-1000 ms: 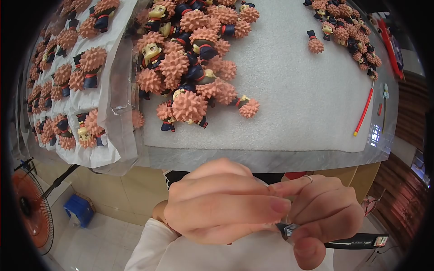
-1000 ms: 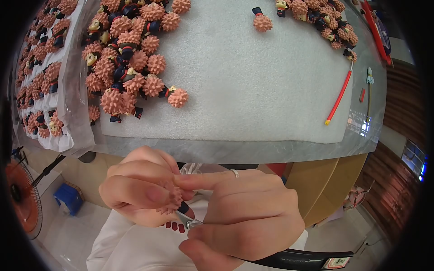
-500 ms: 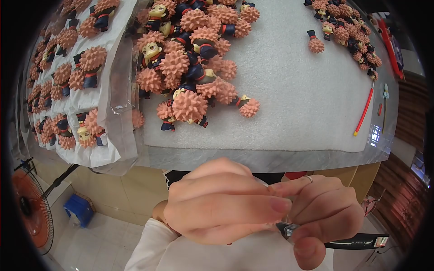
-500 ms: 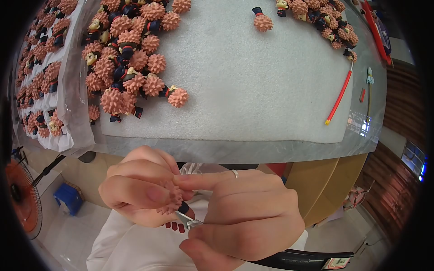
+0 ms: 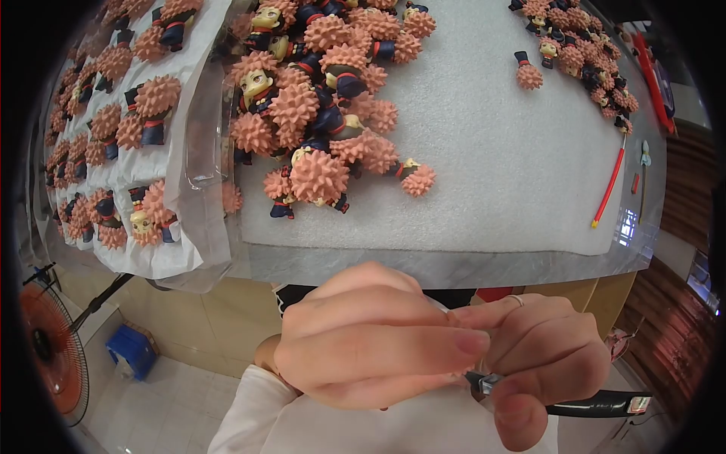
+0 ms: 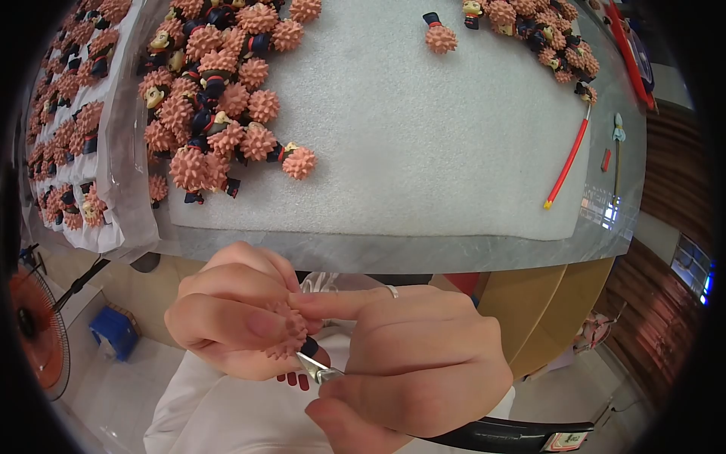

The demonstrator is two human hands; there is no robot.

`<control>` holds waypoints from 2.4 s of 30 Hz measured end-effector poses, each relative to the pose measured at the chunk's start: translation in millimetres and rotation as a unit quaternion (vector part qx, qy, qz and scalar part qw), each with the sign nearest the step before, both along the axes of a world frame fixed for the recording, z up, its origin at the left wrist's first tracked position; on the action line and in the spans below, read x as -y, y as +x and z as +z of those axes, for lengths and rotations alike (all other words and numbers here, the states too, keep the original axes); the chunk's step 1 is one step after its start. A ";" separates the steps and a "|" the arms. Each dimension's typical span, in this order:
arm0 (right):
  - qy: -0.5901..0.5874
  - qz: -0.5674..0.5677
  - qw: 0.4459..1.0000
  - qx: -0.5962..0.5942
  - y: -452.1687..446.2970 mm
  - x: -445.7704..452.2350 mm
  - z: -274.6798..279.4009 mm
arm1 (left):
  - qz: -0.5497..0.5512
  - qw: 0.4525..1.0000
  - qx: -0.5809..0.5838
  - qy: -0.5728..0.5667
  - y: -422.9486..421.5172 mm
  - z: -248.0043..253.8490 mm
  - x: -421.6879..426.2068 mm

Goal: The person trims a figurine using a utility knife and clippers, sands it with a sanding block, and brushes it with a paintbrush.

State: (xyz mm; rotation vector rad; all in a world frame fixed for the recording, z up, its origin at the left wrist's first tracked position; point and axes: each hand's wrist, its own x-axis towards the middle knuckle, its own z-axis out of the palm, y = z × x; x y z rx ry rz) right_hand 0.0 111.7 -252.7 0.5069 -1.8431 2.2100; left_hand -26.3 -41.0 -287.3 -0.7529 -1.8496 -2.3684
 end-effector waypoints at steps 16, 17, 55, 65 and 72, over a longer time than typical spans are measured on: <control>0.016 0.099 0.995 0.002 -6.3 -14.3 6.3 | 0.013 1.000 -0.009 -0.004 1.0 0.1 -0.7; 0.012 0.097 0.995 0.003 -4.7 -14.8 5.0 | 0.015 1.000 -0.005 -0.001 1.2 -0.1 -1.3; 0.009 0.009 1.000 0.010 -0.4 -3.5 1.7 | -0.012 0.999 0.032 0.005 2.0 1.5 1.3; 0.017 0.030 0.999 -0.007 -4.4 -5.8 4.2 | -0.014 0.999 0.045 0.008 3.3 3.4 0.8; 0.032 0.037 0.999 -0.002 -4.2 -6.3 4.3 | -0.008 0.999 0.052 0.011 5.0 2.6 0.4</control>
